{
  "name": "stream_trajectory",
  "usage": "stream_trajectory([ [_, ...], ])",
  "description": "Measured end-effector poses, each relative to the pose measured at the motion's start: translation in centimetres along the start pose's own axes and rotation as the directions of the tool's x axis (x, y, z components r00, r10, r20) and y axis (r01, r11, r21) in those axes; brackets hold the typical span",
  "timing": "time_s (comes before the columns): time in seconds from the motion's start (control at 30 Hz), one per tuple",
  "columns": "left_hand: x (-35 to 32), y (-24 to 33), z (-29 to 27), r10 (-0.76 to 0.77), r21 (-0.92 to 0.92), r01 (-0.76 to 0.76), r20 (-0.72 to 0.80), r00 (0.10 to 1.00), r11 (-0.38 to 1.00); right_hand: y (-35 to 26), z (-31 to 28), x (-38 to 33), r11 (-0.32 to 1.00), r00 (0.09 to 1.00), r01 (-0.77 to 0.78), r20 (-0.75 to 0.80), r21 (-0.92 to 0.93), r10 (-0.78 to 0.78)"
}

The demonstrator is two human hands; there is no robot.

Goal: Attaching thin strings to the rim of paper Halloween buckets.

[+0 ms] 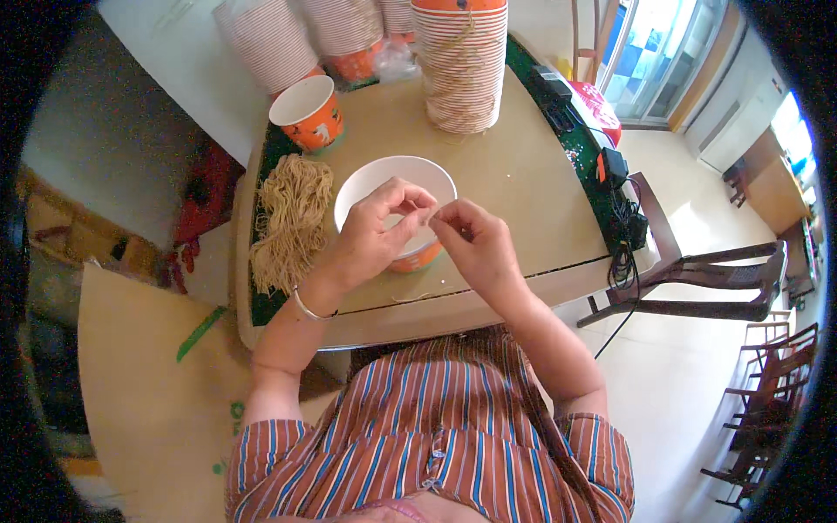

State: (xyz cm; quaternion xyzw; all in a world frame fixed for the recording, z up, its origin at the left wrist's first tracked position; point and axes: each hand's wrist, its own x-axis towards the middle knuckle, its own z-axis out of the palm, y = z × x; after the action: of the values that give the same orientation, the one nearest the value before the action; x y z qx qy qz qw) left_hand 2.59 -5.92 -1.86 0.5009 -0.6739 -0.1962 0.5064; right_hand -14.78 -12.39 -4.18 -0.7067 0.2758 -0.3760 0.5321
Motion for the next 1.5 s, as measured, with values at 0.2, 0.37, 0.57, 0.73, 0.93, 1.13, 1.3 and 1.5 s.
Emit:
stream_trajectory([
  [0.2,-0.7,-1.6,0.2,-0.178,-0.126,0.202,0.178,0.968,0.971,-2.0,-0.2,-0.1,0.958,0.975,-0.224,0.033,0.178,0.222],
  [0.37,-0.1,-2.1,0.4,-0.25,-0.16,0.302,0.284,0.926,0.94,-2.0,-0.3,-0.3,0.958,0.975,-0.223,0.033,0.182,0.22],
  [0.57,0.3,-2.6,0.0,-0.285,-0.178,0.357,0.336,0.898,0.917,-1.3,-0.6,-0.3,0.947,0.966,-0.255,0.02,0.197,0.256],
  [0.73,0.3,-3.3,0.0,-0.249,-0.179,0.326,0.352,0.902,0.928,-1.4,-1.2,-0.2,0.939,0.961,-0.277,0.057,0.202,0.271],
  [0.93,0.6,-2.9,-0.3,-0.352,-0.189,0.424,0.323,0.878,0.885,-1.6,-1.1,-0.6,0.945,0.955,-0.297,0.024,0.138,0.297],
  [1.13,0.9,-1.5,-0.4,-0.413,-0.064,0.456,0.327,0.85,0.888,-1.0,-2.0,-1.3,0.999,0.997,-0.04,0.064,-0.037,0.042],
  [1.3,0.6,-2.3,-0.2,-0.33,-0.059,0.364,0.31,0.892,0.929,-2.4,-3.5,-1.3,0.699,0.945,0.328,0.23,-0.636,-0.235],
  [1.5,0.5,-2.8,0.2,-0.322,-0.118,0.365,0.279,0.905,0.923,-3.4,-3.5,-0.6,0.631,0.917,0.399,0.309,-0.665,-0.254],
])
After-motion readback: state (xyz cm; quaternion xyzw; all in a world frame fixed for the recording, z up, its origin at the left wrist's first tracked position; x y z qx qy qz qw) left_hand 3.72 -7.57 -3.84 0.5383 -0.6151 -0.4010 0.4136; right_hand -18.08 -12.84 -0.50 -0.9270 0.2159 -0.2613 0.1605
